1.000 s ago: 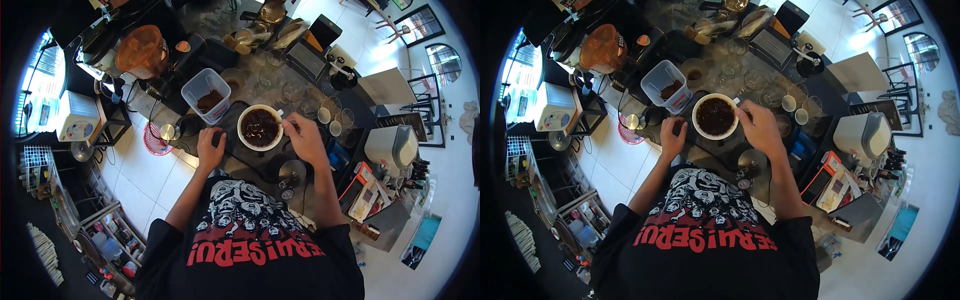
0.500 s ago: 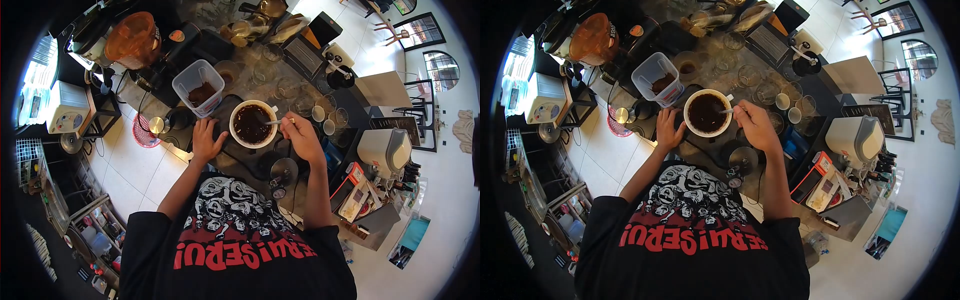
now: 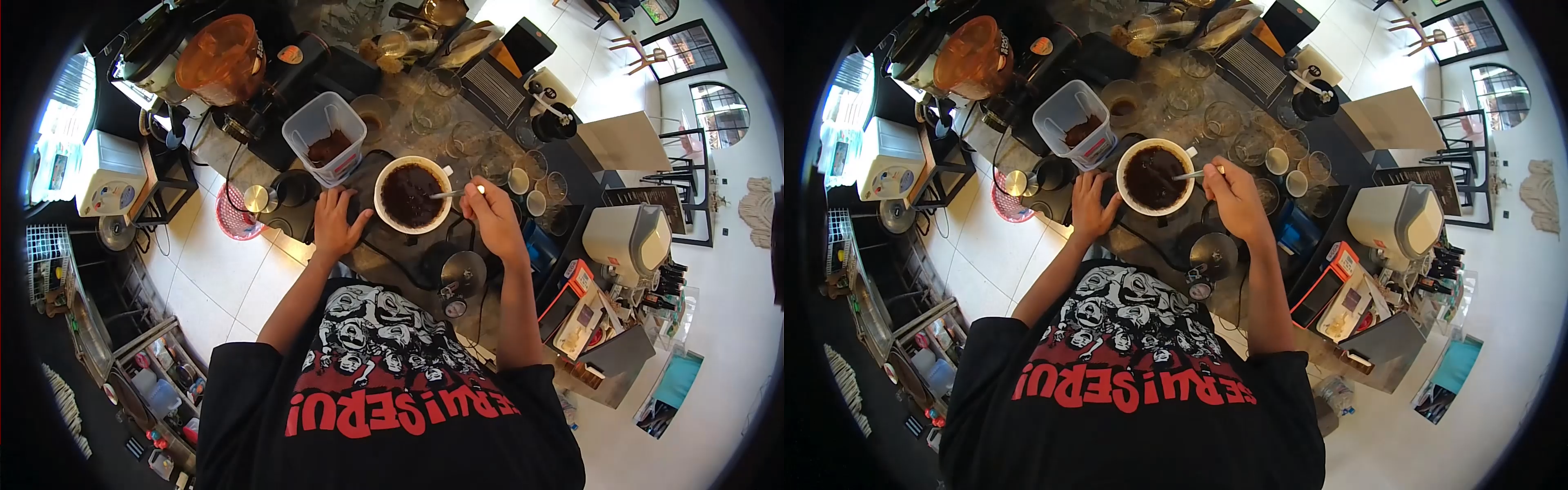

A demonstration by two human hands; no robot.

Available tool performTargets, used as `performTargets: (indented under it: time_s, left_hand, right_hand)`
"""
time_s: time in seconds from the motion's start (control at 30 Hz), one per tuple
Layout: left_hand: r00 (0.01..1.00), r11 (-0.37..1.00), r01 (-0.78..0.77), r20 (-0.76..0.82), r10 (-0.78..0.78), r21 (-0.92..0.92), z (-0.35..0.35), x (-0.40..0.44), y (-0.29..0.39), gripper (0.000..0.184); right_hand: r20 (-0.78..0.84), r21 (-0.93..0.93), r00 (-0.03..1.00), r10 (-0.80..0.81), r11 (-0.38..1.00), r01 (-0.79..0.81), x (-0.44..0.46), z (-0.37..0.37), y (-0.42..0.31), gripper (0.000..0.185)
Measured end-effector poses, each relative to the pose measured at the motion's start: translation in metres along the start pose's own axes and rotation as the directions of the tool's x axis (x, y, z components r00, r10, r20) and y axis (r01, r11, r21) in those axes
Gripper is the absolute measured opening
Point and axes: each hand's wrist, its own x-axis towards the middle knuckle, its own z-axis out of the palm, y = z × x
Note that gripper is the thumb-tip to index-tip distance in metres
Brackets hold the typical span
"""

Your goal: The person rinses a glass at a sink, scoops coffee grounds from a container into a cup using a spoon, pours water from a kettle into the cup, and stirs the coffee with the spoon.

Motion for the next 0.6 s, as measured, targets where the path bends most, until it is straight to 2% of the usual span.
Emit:
performTargets:
  time_s: [0.07,0.17,0.27,0.37,0.47,0.6]
  left_hand:
    - [1.0,1.0,-0.007,-0.011,0.007,0.003,0.0,0.001,0.0,0.051]
    - [1.0,1.0,-0.009,-0.023,0.009,0.011,0.0,0.001,0.001,0.047]
    - [0.999,0.999,-0.003,-0.036,0.004,0.033,0.005,-0.001,0.0,0.039]
    - [0.998,0.998,-0.007,-0.056,0.01,0.065,0.008,-0.002,0.0,0.033]
    - [0.998,0.998,-0.001,-0.065,0.005,0.065,0.009,-0.002,0.002,0.031]
    - [0.997,0.998,-0.003,-0.07,0.008,0.068,0.007,-0.004,0.003,0.031]
  right_hand:
    - [-0.054,-0.01,0.999,-0.003,1.0,0.002,-0.002,0.003,-0.004,0.031]
    - [-0.013,0.041,1.0,-0.02,0.999,0.021,-0.004,0.004,-0.003,0.033]
    - [-0.124,0.043,0.992,0.009,0.999,-0.003,-0.005,0.005,0.001,0.033]
    - [-0.056,0.124,0.998,0.007,0.992,0.0,-0.007,0.005,0.008,0.033]
    - [-0.103,0.128,0.995,0.003,0.992,0.01,-0.01,0.008,0.01,0.033]
    - [-0.087,0.173,0.996,0.028,0.985,-0.013,-0.012,0.01,0.016,0.033]
